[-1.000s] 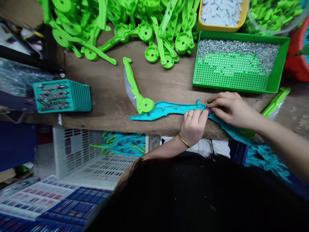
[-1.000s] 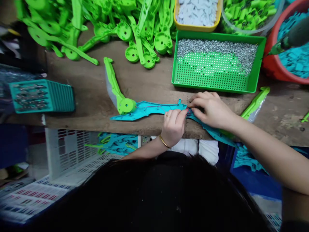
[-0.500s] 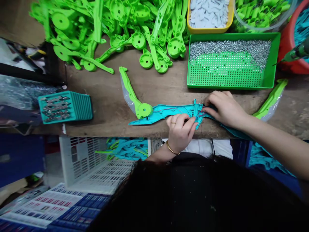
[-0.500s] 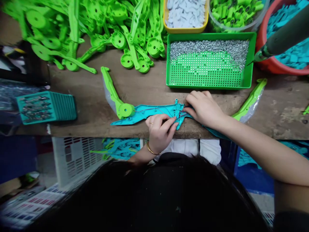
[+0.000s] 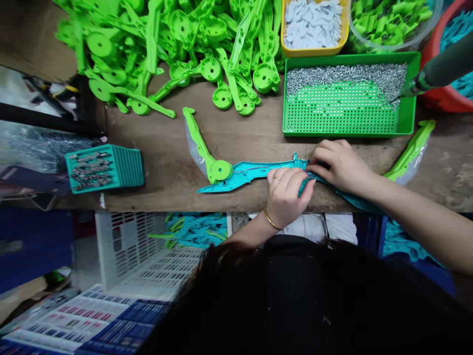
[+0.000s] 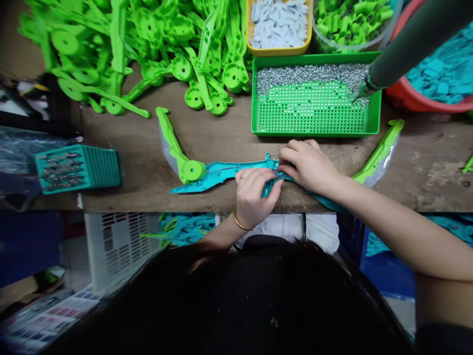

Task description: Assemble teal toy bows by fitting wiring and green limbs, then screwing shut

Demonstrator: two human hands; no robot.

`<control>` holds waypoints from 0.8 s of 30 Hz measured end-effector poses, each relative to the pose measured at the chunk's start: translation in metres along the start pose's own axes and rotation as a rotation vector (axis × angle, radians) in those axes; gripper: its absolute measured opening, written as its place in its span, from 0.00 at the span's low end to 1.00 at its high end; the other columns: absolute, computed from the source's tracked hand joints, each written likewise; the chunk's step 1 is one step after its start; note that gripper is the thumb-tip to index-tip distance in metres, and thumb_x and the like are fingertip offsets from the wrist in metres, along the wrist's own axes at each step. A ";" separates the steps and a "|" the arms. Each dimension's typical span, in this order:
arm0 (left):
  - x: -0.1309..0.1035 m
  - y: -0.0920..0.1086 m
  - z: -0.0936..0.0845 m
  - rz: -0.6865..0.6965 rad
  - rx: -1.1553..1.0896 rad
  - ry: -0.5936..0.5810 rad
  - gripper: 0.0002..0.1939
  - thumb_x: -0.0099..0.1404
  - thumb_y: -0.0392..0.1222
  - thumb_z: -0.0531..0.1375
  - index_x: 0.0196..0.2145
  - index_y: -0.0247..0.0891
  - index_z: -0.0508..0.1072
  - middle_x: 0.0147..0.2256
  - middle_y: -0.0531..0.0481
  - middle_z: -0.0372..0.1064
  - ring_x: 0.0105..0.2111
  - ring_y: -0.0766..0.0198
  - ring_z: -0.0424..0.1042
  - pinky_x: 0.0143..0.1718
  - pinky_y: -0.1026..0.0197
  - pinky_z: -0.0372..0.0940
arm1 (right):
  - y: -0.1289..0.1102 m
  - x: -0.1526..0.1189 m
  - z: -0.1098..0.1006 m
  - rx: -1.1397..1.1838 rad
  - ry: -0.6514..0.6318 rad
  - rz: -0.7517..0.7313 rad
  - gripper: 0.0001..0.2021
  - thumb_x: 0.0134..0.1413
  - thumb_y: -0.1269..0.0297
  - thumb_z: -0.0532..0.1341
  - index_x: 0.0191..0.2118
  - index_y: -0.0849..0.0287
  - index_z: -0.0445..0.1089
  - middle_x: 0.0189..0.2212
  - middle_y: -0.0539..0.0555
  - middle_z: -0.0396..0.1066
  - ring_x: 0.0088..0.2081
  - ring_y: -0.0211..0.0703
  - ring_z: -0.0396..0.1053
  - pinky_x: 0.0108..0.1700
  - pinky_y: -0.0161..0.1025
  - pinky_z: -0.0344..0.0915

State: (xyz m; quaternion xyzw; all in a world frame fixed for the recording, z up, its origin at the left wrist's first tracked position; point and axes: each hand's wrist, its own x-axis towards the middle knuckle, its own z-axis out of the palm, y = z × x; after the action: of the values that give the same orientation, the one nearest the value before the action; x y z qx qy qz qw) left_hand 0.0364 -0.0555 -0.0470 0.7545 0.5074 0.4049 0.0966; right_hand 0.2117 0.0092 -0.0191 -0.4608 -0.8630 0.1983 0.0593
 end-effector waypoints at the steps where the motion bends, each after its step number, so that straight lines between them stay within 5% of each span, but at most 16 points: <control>1: 0.000 0.000 0.000 -0.023 -0.017 0.020 0.08 0.67 0.44 0.62 0.36 0.36 0.73 0.35 0.48 0.77 0.37 0.60 0.73 0.46 0.56 0.60 | 0.000 0.000 0.000 -0.008 -0.001 -0.002 0.10 0.63 0.58 0.57 0.33 0.57 0.65 0.35 0.54 0.68 0.39 0.46 0.66 0.47 0.44 0.55; 7: -0.001 -0.026 -0.025 -0.096 0.040 0.038 0.05 0.68 0.41 0.60 0.38 0.37 0.74 0.37 0.46 0.76 0.40 0.60 0.72 0.46 0.54 0.61 | -0.001 0.000 0.000 -0.070 0.012 -0.025 0.10 0.64 0.58 0.56 0.32 0.57 0.64 0.34 0.55 0.66 0.38 0.46 0.64 0.45 0.44 0.57; 14: 0.002 -0.067 -0.044 0.092 0.038 -0.260 0.11 0.70 0.41 0.57 0.47 0.44 0.76 0.48 0.47 0.73 0.50 0.56 0.66 0.53 0.48 0.59 | -0.001 0.002 0.000 -0.107 -0.002 -0.055 0.09 0.63 0.59 0.56 0.33 0.57 0.63 0.33 0.55 0.66 0.37 0.46 0.63 0.41 0.43 0.57; 20: 0.032 -0.067 -0.046 0.035 0.051 -0.527 0.08 0.68 0.44 0.60 0.35 0.40 0.78 0.44 0.45 0.70 0.48 0.54 0.64 0.49 0.50 0.59 | -0.002 0.002 0.000 -0.130 0.012 -0.050 0.08 0.62 0.59 0.57 0.36 0.58 0.65 0.34 0.56 0.66 0.36 0.46 0.63 0.40 0.42 0.57; 24: 0.040 -0.047 -0.043 0.073 0.045 -0.531 0.08 0.69 0.44 0.59 0.39 0.38 0.76 0.44 0.44 0.70 0.48 0.53 0.64 0.51 0.49 0.56 | -0.004 0.003 -0.002 -0.129 -0.015 -0.038 0.08 0.62 0.59 0.56 0.35 0.58 0.65 0.34 0.56 0.66 0.36 0.46 0.63 0.41 0.42 0.58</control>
State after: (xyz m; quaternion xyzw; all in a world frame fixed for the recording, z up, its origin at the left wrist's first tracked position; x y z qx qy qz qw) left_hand -0.0198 -0.0114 -0.0246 0.8540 0.4456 0.1847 0.1947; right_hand 0.2077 0.0100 -0.0156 -0.4456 -0.8831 0.1445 0.0267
